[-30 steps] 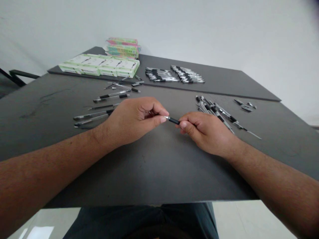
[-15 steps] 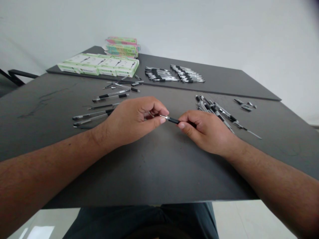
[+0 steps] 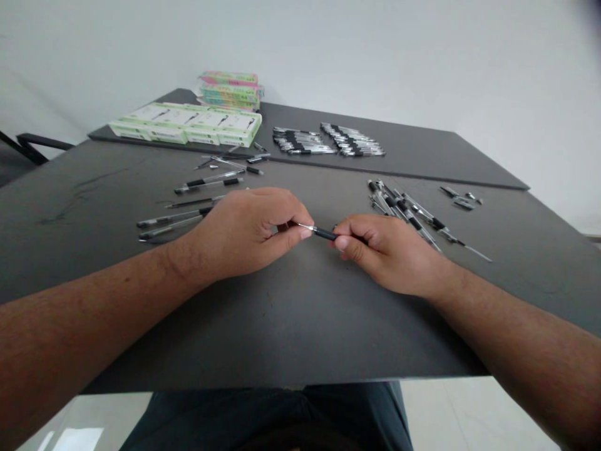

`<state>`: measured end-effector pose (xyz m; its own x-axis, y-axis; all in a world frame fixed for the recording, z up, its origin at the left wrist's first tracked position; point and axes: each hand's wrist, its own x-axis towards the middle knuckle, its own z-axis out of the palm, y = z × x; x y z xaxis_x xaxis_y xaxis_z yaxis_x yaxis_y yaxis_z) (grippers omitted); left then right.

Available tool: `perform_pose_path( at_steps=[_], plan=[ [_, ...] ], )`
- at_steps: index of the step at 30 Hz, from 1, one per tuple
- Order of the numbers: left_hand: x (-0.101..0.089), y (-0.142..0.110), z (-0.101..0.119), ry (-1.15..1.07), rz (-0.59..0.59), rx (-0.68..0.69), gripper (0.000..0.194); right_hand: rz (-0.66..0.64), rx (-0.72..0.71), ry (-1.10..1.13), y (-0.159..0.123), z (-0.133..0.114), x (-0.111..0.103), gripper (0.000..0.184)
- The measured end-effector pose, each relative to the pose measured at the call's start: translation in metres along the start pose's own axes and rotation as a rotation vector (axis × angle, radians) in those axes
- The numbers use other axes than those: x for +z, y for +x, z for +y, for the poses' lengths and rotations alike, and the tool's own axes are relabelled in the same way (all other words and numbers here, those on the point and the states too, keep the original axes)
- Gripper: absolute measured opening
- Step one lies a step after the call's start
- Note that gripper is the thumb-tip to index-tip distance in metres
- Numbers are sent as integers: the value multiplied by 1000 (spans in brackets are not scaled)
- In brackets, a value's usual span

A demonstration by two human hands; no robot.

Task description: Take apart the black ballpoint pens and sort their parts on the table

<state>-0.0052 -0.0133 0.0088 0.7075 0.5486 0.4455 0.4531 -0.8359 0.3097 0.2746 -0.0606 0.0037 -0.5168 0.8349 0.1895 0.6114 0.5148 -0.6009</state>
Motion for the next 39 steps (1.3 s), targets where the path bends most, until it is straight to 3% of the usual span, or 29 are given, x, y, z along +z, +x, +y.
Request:
perform_pose_path(
  at_steps=[9, 16, 22, 30, 34, 39],
  plan=[
    [3, -1, 1, -3, -7, -63, 21, 117, 10, 2, 0, -2, 1, 13],
    [-4, 1, 3, -24, -45, -8, 22, -1, 89, 63, -1, -1, -3, 27],
    [-2, 3, 3, -20, -62, -79, 24, 29, 108, 54, 0, -2, -1, 21],
    [-4, 1, 4, -31, -97, -1, 22, -92, 103, 154, 0, 4, -3, 27],
    [2, -1, -2, -127, -5, -93, 22, 16, 96, 281, 0, 13, 5, 27],
    [6, -3, -7, -262, 0, -176, 45, 357, 101, 487, 5, 24, 7, 41]
  ],
)
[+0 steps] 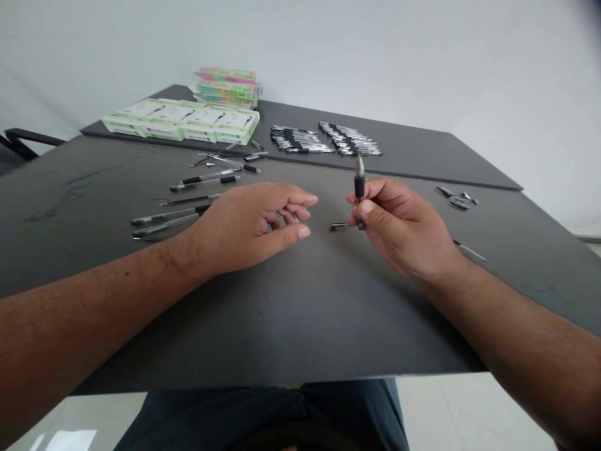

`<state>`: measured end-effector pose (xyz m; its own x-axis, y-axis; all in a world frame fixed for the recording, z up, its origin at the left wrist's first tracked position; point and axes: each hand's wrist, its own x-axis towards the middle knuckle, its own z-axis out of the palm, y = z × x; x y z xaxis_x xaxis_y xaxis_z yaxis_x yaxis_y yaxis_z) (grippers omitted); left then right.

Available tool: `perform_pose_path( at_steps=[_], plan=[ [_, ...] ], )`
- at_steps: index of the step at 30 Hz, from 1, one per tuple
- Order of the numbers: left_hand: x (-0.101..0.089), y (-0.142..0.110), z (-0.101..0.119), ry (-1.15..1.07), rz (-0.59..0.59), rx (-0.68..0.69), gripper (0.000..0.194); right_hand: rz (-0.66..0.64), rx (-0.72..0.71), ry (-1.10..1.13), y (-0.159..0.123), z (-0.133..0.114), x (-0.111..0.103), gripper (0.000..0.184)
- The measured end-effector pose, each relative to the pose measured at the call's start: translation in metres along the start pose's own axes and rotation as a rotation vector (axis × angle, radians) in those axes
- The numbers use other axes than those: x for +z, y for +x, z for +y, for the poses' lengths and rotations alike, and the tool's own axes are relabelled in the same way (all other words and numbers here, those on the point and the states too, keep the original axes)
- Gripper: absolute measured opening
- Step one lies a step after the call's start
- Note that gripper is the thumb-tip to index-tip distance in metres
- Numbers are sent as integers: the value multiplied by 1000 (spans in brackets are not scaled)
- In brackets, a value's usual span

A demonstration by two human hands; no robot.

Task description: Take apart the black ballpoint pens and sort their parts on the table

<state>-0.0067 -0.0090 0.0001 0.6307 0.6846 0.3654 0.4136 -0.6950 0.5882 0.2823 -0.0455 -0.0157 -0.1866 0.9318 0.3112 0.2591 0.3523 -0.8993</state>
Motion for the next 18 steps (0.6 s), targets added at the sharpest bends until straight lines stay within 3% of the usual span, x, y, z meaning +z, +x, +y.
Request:
perform_pose_path(
  at_steps=[3, 9, 12, 15, 18],
  plan=[
    [0, 1, 2, 56, -29, 28, 44, 84, -28, -9, 3, -2, -2, 43],
    [4, 2, 9, 55, -140, 43, 40, -159, -36, 23, -10, -12, 16, 49],
    [5, 2, 13, 70, -187, 31, 26, -243, -34, 0, -16, -11, 24, 38],
    [2, 2, 14, 106, -175, 12, 22, -271, -38, -64, -12, -7, 14, 29],
    [-3, 4, 11, 131, -95, -13, 21, -198, -82, -330, 1, 0, -7, 21]
  ],
)
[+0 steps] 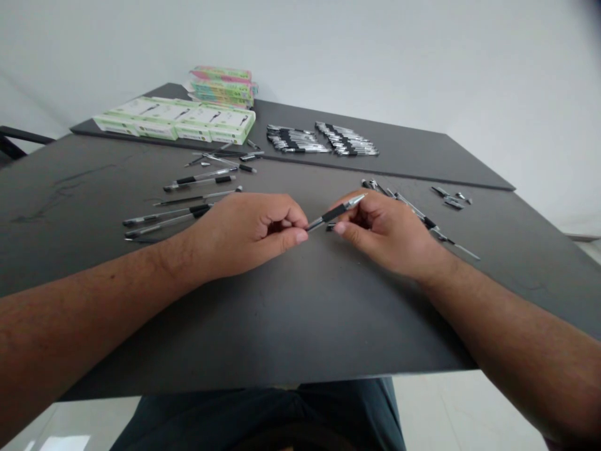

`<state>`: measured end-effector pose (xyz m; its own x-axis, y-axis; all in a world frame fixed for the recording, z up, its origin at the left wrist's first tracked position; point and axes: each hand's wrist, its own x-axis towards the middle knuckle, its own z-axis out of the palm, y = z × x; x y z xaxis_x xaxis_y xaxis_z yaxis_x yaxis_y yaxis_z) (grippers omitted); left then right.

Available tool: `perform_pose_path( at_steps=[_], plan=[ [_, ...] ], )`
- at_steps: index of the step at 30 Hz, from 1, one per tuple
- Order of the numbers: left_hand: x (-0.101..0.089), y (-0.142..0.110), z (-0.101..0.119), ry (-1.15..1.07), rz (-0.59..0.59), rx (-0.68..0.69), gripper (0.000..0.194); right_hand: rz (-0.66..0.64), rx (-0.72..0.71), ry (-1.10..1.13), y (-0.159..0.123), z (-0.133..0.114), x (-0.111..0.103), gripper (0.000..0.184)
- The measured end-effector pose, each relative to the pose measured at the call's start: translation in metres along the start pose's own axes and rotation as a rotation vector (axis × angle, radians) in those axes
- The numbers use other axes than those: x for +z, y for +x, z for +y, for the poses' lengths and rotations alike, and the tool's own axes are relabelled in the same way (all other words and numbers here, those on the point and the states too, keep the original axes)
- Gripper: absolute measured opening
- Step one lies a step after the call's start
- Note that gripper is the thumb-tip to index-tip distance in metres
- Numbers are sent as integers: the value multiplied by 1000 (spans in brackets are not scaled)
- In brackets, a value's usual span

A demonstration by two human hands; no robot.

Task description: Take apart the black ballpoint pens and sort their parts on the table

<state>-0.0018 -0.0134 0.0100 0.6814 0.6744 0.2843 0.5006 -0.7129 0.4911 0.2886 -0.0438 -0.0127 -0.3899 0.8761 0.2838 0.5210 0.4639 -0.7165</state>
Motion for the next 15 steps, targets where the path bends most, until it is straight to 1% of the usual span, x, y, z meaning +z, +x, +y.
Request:
perform_pose_path(
  at_steps=[1, 2, 4, 6, 9, 11, 13, 15],
  plan=[
    [-1, 1, -2, 6, 35, -20, 21, 16, -4, -132, 3, 5, -6, 19],
    [-2, 1, -5, 12, 69, -43, 21, 18, -18, -248, 6, 10, -11, 20],
    [-2, 2, -8, 23, 108, -79, 20, -29, -55, -405, 11, 19, -15, 27],
    [-1, 3, -11, 28, 106, -90, 20, -113, -72, -473, 13, 25, -12, 28],
    [1, 3, -12, 16, 90, -66, 20, -189, -27, -522, 13, 29, -5, 27],
    [2, 3, -13, 7, 90, -58, 20, -159, 15, -540, 11, 30, -2, 33],
    [2, 3, -14, 1, 86, -68, 20, -65, 26, -538, 10, 31, -3, 41],
    [3, 3, -17, -16, 61, -89, 22, 55, 13, -497, 9, 30, -8, 41]
  ],
)
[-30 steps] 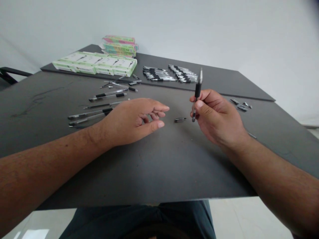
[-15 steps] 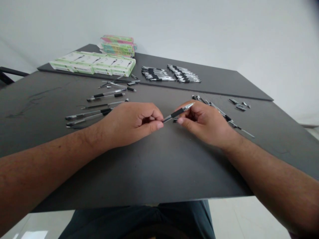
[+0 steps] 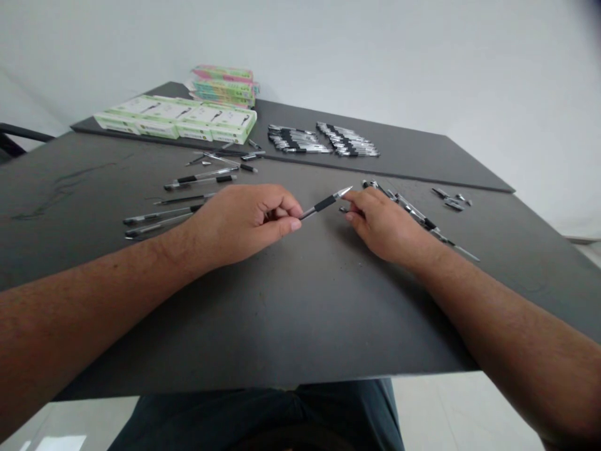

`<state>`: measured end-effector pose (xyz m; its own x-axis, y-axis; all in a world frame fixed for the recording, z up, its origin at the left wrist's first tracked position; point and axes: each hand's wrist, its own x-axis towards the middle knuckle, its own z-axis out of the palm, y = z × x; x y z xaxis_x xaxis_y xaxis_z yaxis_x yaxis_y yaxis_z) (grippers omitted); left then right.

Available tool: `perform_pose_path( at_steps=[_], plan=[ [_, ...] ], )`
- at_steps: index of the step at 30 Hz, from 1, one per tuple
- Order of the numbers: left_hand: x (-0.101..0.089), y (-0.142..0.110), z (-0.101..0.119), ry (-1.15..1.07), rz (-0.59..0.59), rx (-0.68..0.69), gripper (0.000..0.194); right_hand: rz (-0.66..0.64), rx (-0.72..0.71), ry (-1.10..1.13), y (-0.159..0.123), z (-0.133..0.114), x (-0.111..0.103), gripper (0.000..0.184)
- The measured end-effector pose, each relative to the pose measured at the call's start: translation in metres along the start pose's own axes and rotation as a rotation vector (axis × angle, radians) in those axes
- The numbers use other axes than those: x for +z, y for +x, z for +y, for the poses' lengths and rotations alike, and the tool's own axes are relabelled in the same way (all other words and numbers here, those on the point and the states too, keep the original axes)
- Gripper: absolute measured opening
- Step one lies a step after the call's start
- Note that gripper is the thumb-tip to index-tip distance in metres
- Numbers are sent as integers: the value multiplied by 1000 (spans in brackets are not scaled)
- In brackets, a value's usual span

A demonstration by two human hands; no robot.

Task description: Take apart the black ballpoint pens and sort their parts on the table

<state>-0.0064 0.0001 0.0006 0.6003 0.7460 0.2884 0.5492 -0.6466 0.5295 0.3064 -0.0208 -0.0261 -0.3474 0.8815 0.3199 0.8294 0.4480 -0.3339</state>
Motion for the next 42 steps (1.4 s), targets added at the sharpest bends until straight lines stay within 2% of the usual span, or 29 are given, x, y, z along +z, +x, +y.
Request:
perform_pose_path(
  at_steps=[4, 8, 15, 19, 22, 25, 30, 37, 42],
  plan=[
    [1, 2, -3, -19, -30, -25, 33, 134, 129, 306, 0, -2, -16, 26],
    [2, 3, -4, 11, -11, -19, 30, 213, 168, 695, -2, -13, -22, 30],
    [2, 4, -3, 41, -27, -14, 32, 345, 207, 871, -1, -22, -9, 38],
    [0, 3, 1, 55, -73, -53, 37, 373, 144, 976, 0, -19, -1, 37],
    [0, 3, 4, 60, -83, -65, 39, 333, 111, 957, -2, -18, 2, 36],
    [-1, 2, 4, 58, -87, -54, 38, 291, 99, 848, -5, -19, 0, 34],
    [-1, 2, 2, 49, -61, -41, 36, 337, 69, 736, -8, -20, -2, 32],
    [-2, 3, 1, 49, -26, -65, 35, 456, 42, 722, -3, 0, -1, 30],
    [-2, 2, 2, 51, -19, -52, 36, 418, 68, 544, -4, -7, -12, 30]
  ],
)
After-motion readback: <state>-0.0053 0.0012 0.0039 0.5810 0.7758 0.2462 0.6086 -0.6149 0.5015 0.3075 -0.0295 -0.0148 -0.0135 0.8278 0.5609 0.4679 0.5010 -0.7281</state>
